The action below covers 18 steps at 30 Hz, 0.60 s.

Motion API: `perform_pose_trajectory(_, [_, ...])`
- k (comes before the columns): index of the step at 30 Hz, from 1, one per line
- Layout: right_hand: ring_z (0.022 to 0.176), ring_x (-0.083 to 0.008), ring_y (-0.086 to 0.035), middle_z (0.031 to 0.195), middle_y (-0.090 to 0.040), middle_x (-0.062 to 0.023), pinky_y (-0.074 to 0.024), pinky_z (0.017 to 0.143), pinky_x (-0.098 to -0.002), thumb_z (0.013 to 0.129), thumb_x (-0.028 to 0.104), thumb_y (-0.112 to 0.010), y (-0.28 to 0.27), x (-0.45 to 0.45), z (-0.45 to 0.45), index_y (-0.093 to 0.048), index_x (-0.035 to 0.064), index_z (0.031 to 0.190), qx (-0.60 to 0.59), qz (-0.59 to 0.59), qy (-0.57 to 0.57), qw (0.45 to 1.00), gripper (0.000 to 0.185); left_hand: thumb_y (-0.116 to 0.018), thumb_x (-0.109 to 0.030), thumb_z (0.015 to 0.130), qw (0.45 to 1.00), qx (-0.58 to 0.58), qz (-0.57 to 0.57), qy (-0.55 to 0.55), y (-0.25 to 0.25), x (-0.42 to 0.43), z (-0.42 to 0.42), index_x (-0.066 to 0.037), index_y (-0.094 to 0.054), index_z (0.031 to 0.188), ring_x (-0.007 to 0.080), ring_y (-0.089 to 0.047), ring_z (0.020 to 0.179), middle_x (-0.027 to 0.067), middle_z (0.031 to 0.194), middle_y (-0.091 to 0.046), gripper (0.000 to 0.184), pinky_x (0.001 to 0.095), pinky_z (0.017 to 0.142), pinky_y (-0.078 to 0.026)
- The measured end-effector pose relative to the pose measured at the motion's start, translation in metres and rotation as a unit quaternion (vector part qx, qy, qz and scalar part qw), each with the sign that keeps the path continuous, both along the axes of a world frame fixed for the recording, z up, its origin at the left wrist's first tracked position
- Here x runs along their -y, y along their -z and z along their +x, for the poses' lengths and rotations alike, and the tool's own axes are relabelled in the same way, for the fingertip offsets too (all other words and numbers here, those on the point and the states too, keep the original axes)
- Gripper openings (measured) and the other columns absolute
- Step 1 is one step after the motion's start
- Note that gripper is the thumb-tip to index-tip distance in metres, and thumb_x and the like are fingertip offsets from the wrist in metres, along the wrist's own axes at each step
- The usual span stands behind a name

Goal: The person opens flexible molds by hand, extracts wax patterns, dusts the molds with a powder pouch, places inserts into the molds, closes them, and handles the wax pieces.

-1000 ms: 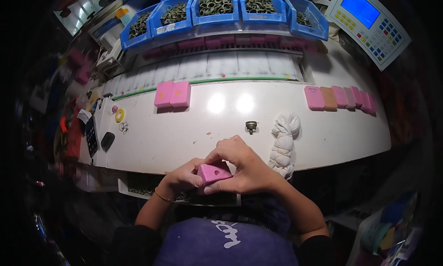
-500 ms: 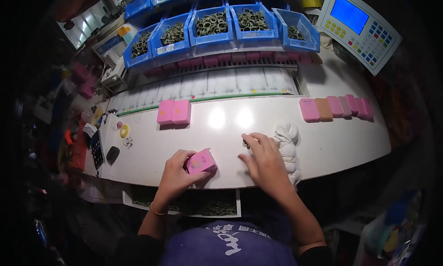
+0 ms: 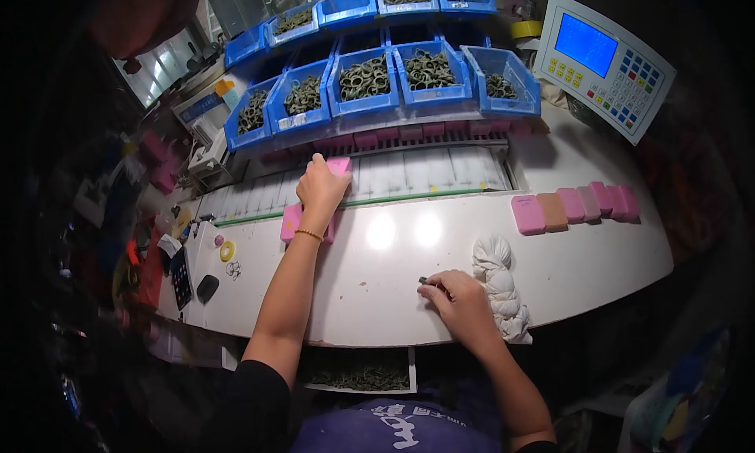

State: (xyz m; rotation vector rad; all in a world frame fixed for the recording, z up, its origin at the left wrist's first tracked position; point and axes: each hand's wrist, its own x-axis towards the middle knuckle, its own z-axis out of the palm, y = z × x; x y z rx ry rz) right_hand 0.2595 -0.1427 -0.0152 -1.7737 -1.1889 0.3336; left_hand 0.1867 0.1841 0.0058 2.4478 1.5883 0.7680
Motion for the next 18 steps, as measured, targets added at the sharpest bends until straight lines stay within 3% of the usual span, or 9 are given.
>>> perform_pose_trajectory(2, [0.071,-0.0088,-0.063,0.084,-0.073,-0.0066,-0.0501,0.065,-0.0248,0.088,0.011,-0.075,-0.005,0.005,0.002,-0.071,-0.0025,0.096,-0.196,-0.030,-0.014,0.980,0.016,-0.077,-0.050,0.072,0.998,-0.044,-0.028,-0.040,0.003,-0.012,0.006,-0.001,-0.054,0.115,0.0408,-0.066,0.093,0.0216,0.113,-0.065,0.070,0.0482,0.083,-0.053])
perform_pose_trajectory(5, [0.072,-0.0094,-0.064,0.084,-0.073,-0.0051,-0.0510,0.068,-0.0238,0.089,0.008,-0.074,-0.009,0.012,0.002,-0.071,-0.0028,0.094,-0.384,-0.023,0.021,0.923,0.013,-0.077,-0.049,0.076,0.988,-0.124,0.077,-0.048,-0.001,-0.002,-0.008,0.000,-0.055,0.123,0.0387,-0.064,0.098,0.0204,0.116,-0.065,0.071,0.0459,0.088,-0.052])
perform_pose_trajectory(8, [0.078,-0.0103,-0.065,0.087,-0.072,-0.0051,-0.0517,0.071,-0.0229,0.085,0.003,-0.077,0.001,0.012,-0.003,-0.072,-0.0019,0.094,-0.308,0.109,-0.004,0.945,0.011,-0.076,-0.043,0.083,0.966,0.034,0.225,0.120,0.000,0.030,-0.040,0.001,-0.056,0.130,0.0319,-0.063,0.101,0.0178,0.115,-0.066,0.068,0.0422,0.092,-0.050])
perform_pose_trajectory(10, [0.080,-0.0122,-0.063,0.090,-0.070,-0.0039,-0.0508,0.069,-0.0244,0.078,0.000,-0.082,0.001,0.006,-0.009,-0.073,0.0017,0.094,-0.189,0.224,-0.040,0.955,0.018,-0.076,-0.033,0.086,0.966,0.122,-0.075,0.217,-0.016,0.089,-0.061,0.000,-0.060,0.129,0.0279,-0.063,0.103,0.0132,0.115,-0.069,0.057,0.0397,0.090,-0.049])
perform_pose_trajectory(11, [0.080,-0.0122,-0.063,0.090,-0.070,-0.0039,-0.0508,0.069,-0.0244,0.078,0.000,-0.082,-0.002,0.006,-0.011,-0.073,0.0017,0.094,-0.189,0.218,-0.036,0.957,0.018,-0.074,-0.028,0.089,0.921,0.152,-0.234,0.272,-0.023,0.118,-0.072,0.001,-0.059,0.131,0.0232,-0.063,0.104,0.0117,0.117,-0.068,0.053,0.0364,0.092,-0.049])
perform_pose_trajectory(13, [0.076,-0.0159,-0.059,0.086,-0.069,-0.0036,-0.0479,0.063,-0.0280,0.074,0.001,-0.084,-0.012,0.005,-0.014,-0.075,0.0057,0.093,0.016,0.248,-0.053,0.967,0.022,-0.071,-0.019,0.093,0.739,0.268,-0.493,0.374,-0.020,0.162,-0.090,0.001,-0.057,0.135,0.0186,-0.062,0.109,0.0101,0.121,-0.066,0.049,0.0329,0.096,-0.049])
perform_pose_trajectory(14, [0.075,-0.0185,-0.054,0.086,-0.066,-0.0018,-0.0444,0.060,-0.0302,0.069,0.004,-0.085,-0.012,0.005,-0.017,-0.076,0.0112,0.092,0.035,0.250,-0.043,0.967,0.026,-0.073,-0.023,0.091,0.673,0.306,-0.555,0.381,-0.018,0.181,-0.093,0.001,-0.055,0.136,0.0201,-0.062,0.112,0.0116,0.120,-0.066,0.054,0.0352,0.099,-0.049])
perform_pose_trajectory(17, [0.077,-0.0185,-0.053,0.088,-0.064,0.0007,-0.0444,0.061,-0.0295,0.067,0.007,-0.086,-0.016,0.008,-0.018,-0.077,0.0142,0.092,0.123,0.243,-0.046,0.961,0.027,-0.075,-0.022,0.090,0.598,0.366,-0.600,0.386,-0.021,0.209,-0.095,0.003,-0.060,0.130,0.0204,-0.063,0.109,0.0122,0.119,-0.067,0.050,0.0356,0.098,-0.050])
perform_pose_trajectory(18, [0.077,-0.0186,-0.052,0.090,-0.062,0.0021,-0.0438,0.061,-0.0290,0.066,0.008,-0.086,-0.014,0.009,-0.017,-0.077,0.0164,0.092,0.142,0.250,-0.047,0.957,0.029,-0.071,-0.008,0.092,0.587,0.376,-0.603,0.389,-0.016,0.210,-0.094,0.000,-0.063,0.128,0.0168,-0.065,0.108,0.0104,0.119,-0.069,0.038,0.0312,0.096,-0.052])
